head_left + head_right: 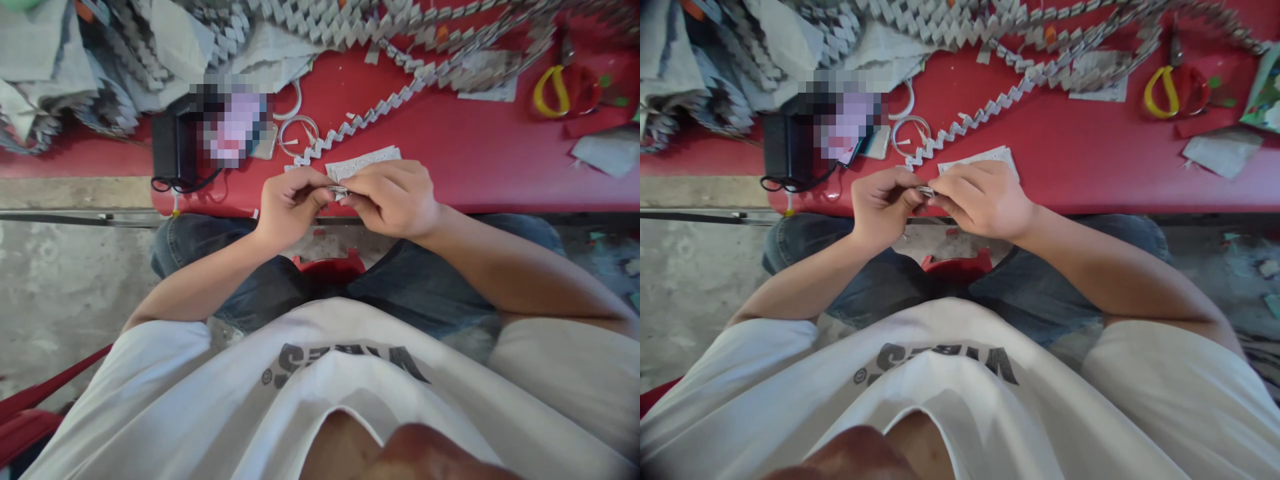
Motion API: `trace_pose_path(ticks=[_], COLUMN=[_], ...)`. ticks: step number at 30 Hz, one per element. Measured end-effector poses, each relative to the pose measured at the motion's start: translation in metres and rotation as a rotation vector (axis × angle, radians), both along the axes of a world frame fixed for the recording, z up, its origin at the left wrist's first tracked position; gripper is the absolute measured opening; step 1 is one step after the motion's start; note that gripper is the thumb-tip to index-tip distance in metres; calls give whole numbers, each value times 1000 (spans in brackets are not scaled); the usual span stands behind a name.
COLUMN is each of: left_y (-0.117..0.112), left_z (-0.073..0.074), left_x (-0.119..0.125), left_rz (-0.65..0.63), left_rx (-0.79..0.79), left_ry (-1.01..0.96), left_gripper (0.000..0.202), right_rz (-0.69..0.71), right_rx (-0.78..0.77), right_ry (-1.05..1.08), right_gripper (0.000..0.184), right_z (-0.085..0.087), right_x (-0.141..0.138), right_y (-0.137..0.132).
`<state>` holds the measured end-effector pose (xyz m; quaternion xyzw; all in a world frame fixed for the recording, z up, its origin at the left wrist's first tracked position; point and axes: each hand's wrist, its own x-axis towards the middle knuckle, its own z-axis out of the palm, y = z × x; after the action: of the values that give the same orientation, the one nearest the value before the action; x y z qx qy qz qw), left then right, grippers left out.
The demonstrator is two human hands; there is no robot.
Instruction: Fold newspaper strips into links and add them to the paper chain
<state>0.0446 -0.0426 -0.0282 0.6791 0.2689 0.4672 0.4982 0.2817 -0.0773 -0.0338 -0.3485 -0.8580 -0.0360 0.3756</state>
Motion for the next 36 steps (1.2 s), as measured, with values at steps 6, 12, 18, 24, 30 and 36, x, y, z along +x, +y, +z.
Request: trace_pose_path(ticks=[6,12,18,24,30,36], left_y=[-2,-3,-8,-8,-9,-9], left_z=[1,-3,-10,-12,-10,-1], left_x=[-1,-3,-10,-14,-13,-13], left_rz=[119,144,101,85,50,55], left_rx=[430,609,544,484,519,589], left_ry=[118,175,252,417,414,464], left_gripper=[15,25,32,37,38,35], right_rz=[38,0,-37,-132,-148,-106], right_rx=[114,86,155,123,217,201], right_ry=[102,63,4,-201,-263,-260], right_gripper=[10,11,14,28,33,43], right_z=[13,9,9,17,15,14], right_x=[-6,-10,-9,-10,-9,-7], right_y=[-3,-6,-7,-10,-4,-3])
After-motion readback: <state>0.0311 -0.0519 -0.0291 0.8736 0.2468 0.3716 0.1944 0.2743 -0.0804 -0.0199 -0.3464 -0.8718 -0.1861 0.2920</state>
